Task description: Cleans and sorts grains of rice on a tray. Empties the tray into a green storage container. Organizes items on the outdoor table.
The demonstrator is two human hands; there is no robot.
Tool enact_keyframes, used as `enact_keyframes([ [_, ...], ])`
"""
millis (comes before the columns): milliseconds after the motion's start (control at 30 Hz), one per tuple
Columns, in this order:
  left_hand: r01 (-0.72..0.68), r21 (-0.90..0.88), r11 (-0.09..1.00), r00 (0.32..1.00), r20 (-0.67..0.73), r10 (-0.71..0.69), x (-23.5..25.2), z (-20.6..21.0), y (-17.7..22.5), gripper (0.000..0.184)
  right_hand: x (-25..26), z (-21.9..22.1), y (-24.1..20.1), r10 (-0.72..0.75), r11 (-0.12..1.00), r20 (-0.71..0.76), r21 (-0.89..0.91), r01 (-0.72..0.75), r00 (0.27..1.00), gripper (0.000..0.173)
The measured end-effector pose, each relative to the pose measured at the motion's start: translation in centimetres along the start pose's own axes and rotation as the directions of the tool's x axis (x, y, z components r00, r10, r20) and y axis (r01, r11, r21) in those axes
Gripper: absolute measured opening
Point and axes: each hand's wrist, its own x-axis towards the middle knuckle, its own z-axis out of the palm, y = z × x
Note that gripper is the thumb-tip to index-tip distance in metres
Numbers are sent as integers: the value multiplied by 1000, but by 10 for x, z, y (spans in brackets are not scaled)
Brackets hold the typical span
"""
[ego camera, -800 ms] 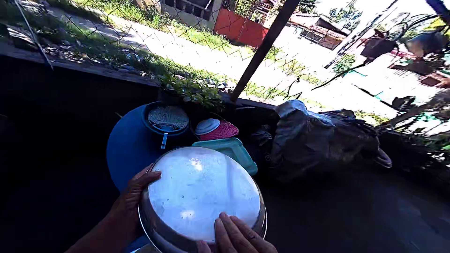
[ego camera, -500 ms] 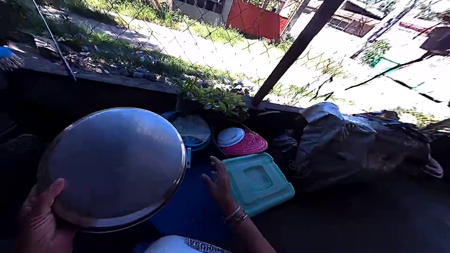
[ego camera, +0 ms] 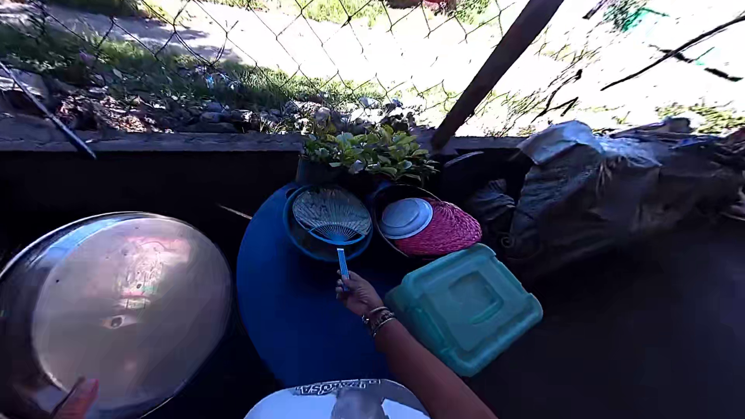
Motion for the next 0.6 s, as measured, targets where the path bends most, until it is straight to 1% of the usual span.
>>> enact_keyframes([
  [33, -74, 94, 993, 990, 127, 62, 5, 4, 1, 64, -14, 0, -11, -24, 1000, 31, 1, 24, 999, 17],
  [67, -169, 218, 961, 956, 272, 106, 10, 9, 3, 60, -29, -2, -21, -51, 999, 63, 7, 50, 997, 18],
  [100, -292, 335, 896, 897, 421, 135, 15, 16, 5, 54, -44, -8, -31, -80, 997, 96, 18, 79, 992, 19],
  [133, -430, 414, 802, 822, 546, 159, 20, 28, 4, 46, -58, -14, -40, -117, 993, 126, 33, 114, 985, 21],
  [167, -559, 420, 715, 731, 657, 186, 26, 40, -2, 40, -73, -22, -46, -163, 986, 150, 49, 157, 975, 22],
  [200, -668, 368, 647, 627, 747, 222, 32, 53, -13, 35, -88, -32, -50, -214, 977, 176, 59, 206, 961, 24],
  [233, -744, 282, 606, 523, 810, 266, 39, 67, -28, 30, -103, -41, -53, -270, 963, 197, 60, 264, 942, 25],
  [300, -819, 139, 556, 346, 893, 287, 49, 98, -56, 28, -132, -60, -57, -367, 929, 227, 48, 366, 902, 24],
  [333, -825, 73, 561, 274, 919, 283, 53, 112, -70, 28, -146, -69, -55, -404, 914, 230, 53, 403, 885, 24],
  [367, -815, 19, 579, 216, 937, 275, 57, 126, -85, 27, -158, -77, -52, -436, 899, 226, 62, 434, 871, 23],
  [400, -807, -21, 590, 166, 951, 261, 60, 139, -99, 27, -169, -84, -48, -467, 883, 217, 73, 463, 857, 23],
  [467, -813, -91, 575, 71, 965, 253, 63, 164, -132, 26, -187, -94, -39, -525, 851, 203, 88, 518, 827, 24],
  [533, -838, -165, 520, -22, 963, 270, 61, 189, -163, 25, -202, -102, -27, -567, 824, 173, 89, 560, 806, 25],
  [600, -844, -230, 484, -102, 956, 276, 57, 215, -191, 26, -214, -105, -16, -581, 814, 125, 88, 574, 804, 26],
])
